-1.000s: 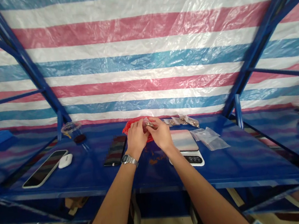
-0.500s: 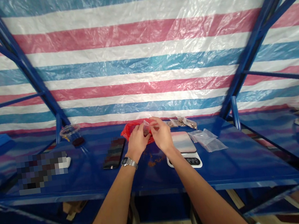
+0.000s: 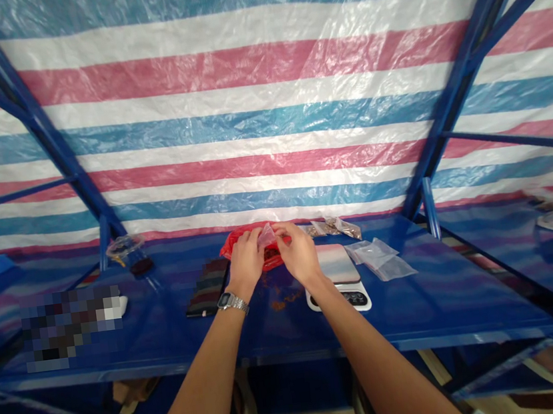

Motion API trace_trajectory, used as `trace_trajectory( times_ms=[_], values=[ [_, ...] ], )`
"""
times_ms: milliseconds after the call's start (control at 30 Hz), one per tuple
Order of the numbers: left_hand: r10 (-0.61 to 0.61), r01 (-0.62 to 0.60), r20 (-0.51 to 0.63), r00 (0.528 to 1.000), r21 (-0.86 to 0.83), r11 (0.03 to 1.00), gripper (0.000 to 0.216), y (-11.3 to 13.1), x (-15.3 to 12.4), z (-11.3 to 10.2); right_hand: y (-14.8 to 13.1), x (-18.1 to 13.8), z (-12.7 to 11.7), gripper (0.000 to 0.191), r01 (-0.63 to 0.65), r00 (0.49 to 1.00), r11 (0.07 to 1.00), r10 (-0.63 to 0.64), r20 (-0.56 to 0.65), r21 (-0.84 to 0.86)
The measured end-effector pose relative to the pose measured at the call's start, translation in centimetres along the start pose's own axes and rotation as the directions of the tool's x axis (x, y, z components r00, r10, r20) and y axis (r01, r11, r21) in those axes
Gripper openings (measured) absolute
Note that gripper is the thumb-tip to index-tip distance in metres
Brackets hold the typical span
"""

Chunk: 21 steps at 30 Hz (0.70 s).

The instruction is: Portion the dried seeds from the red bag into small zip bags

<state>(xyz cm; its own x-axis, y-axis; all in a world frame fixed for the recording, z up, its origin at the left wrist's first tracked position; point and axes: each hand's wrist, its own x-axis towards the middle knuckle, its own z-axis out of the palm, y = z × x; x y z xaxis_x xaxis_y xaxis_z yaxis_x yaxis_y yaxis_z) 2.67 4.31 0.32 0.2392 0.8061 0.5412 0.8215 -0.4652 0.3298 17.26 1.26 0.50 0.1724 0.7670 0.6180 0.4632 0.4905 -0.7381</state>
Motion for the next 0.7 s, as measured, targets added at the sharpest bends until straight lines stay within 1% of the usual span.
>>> trace_trajectory(
  times_ms=[67,133,200,267,333,433,500,567,633,700],
  values=[
    [0.016,-0.016,-0.005,1.0,0.005,1.0,0.045,-0.1,0.0,-0.3,0.3,0.1,0.0,0.027,-0.013,1.0,1.0,0.013,-0.022,0.023],
    [0.047,-0.047,-0.011,0.999,-0.005,0.999,0.049,0.0,-0.1,-0.7,0.6,0.4,0.0,0.024,-0.043,0.997,0.995,0.048,-0.055,0.09],
    [0.086,-0.088,-0.05,0.995,-0.037,0.995,0.058,0.2,-0.1,-1.1,1.2,1.0,-0.5,0.025,-0.097,0.986,0.981,0.118,-0.119,0.17],
    [0.119,-0.129,-0.12,0.986,-0.087,0.988,0.069,0.6,-0.1,-1.4,2.1,1.8,-1.8,0.031,-0.176,0.952,0.966,0.216,-0.217,0.191],
    [0.137,-0.162,-0.18,0.974,-0.132,0.978,0.074,1.2,-0.2,-1.8,3.2,2.6,-4.2,0.039,-0.268,0.898,0.952,0.301,-0.32,0.144],
    [0.148,-0.19,-0.237,0.96,-0.166,0.968,0.066,1.9,-0.4,-2.7,5.1,3.0,-9.2,0.048,-0.405,0.813,0.914,0.379,-0.442,0.039],
    [0.133,-0.186,-0.276,0.952,-0.175,0.967,0.058,2.1,-0.5,-3.3,6.1,2.4,-12.5,0.049,-0.502,0.754,0.863,0.403,-0.519,-0.06],
    [0.11,-0.171,-0.306,0.946,-0.182,0.968,0.053,2.2,-0.6,-3.6,6.8,1.4,-15.3,0.048,-0.593,0.711,0.788,0.418,-0.565,-0.163],
    [0.095,-0.159,-0.317,0.944,-0.182,0.97,0.05,2.2,-0.7,-3.7,7.0,0.1,-17.1,0.046,-0.651,0.702,0.711,0.429,-0.569,-0.267],
    [0.093,-0.156,-0.318,0.944,-0.177,0.972,0.05,2.2,-0.7,-3.6,7.0,-0.9,-17.9,0.045,-0.667,0.715,0.646,0.416,-0.562,-0.371]
  ],
)
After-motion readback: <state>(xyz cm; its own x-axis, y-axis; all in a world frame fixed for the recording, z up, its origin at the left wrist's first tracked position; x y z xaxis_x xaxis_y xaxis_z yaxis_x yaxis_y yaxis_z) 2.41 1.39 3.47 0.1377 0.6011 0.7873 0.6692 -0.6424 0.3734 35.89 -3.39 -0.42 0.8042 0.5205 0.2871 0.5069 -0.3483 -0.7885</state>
